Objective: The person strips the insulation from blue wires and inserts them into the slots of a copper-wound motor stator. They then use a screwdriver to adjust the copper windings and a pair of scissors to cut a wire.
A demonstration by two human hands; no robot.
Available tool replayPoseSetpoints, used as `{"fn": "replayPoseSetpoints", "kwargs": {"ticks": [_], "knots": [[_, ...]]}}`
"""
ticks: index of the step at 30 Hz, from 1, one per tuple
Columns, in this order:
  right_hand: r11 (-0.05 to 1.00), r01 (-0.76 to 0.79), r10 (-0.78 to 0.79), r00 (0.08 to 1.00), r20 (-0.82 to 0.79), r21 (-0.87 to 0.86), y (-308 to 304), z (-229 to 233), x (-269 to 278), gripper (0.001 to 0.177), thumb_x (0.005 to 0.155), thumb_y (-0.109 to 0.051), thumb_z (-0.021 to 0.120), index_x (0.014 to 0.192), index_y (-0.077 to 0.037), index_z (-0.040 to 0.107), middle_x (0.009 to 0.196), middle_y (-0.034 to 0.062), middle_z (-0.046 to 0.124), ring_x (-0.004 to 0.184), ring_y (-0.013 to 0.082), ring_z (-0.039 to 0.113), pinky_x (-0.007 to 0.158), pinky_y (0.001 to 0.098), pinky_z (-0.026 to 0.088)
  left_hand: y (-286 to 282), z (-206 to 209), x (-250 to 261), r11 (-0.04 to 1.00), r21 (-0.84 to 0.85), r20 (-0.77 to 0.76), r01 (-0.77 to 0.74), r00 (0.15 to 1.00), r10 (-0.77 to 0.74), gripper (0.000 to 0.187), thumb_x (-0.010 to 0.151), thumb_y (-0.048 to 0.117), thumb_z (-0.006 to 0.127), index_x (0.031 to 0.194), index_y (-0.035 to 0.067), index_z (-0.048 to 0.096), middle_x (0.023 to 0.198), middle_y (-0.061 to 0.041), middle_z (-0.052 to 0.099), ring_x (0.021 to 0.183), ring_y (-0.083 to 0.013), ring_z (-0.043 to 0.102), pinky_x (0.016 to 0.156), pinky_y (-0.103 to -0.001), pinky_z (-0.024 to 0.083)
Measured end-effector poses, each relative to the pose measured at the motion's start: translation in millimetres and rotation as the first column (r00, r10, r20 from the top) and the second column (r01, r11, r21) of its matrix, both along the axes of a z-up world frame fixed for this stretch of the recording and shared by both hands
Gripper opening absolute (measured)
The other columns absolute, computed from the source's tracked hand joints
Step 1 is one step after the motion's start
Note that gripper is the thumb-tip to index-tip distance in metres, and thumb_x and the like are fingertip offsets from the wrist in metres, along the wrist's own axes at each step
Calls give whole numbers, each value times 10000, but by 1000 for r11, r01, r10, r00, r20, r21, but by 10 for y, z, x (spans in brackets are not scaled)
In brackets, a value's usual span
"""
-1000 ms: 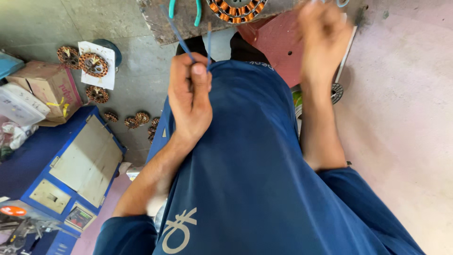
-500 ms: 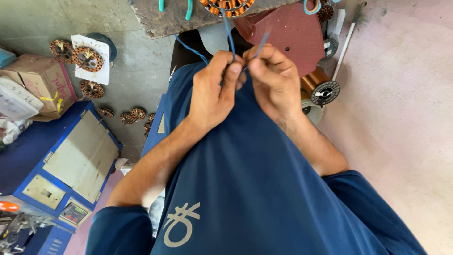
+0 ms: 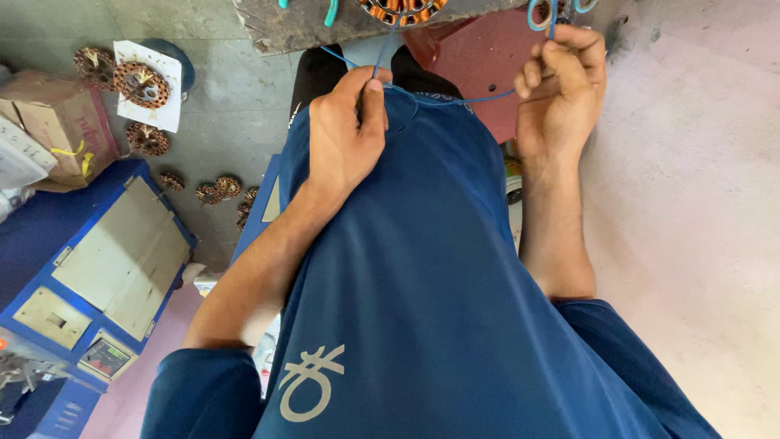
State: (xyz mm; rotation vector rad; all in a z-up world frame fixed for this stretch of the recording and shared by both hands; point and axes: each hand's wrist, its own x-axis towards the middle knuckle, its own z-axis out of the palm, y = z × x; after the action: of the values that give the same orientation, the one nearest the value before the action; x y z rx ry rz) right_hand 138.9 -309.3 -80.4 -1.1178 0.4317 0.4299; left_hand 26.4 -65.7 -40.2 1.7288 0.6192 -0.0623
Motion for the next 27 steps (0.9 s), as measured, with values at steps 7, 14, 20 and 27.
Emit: {"fn": "replayPoseSetpoints", "kwargs": {"ticks": [7, 14, 20, 27], "knots": [[698, -294, 610, 722, 326, -653, 489, 176, -135, 167, 1054, 121, 694, 1192, 31, 721, 1030, 81, 668, 683, 103, 670, 564, 239, 488, 14, -46, -38, 993, 117, 12, -35, 999, 33, 184, 1092, 108, 600, 968, -9, 671, 634, -51, 576, 520, -63, 459, 492, -284, 366], [644, -244, 672, 632, 385, -725, 743, 237, -65, 205, 1021, 133, 691, 1197, 47, 751, 968, 93, 681, 682, 106, 672, 593, 230, 525, 20, -62, -70, 993, 91, 40, -69, 997, 66, 181, 1088, 111, 593, 972, -15, 650, 658, -42, 613, 530, -53, 469, 498, -277, 373], [627, -209, 695, 585, 417, -750, 776, 193, -79, 164, 1016, 137, 702, 1142, 48, 758, 985, 106, 703, 692, 120, 688, 609, 233, 540, 58, -17, -63, 990, 99, 36, -96, 995, 93, 179, 1096, 114, 585, 991, -6, 665, 678, -36, 613, 557, -45, 466, 511, -266, 366], [633, -193, 681, 600, 420, -750, 795, 204, -98, 140, 1006, 140, 698, 1104, 55, 753, 950, 107, 690, 666, 116, 675, 577, 241, 524, 113, 23, -31, 988, 78, 47, -133, 990, 129, 209, 1118, 146, 582, 992, 3, 666, 670, -1, 549, 587, -29, 426, 521, -263, 334]]}}
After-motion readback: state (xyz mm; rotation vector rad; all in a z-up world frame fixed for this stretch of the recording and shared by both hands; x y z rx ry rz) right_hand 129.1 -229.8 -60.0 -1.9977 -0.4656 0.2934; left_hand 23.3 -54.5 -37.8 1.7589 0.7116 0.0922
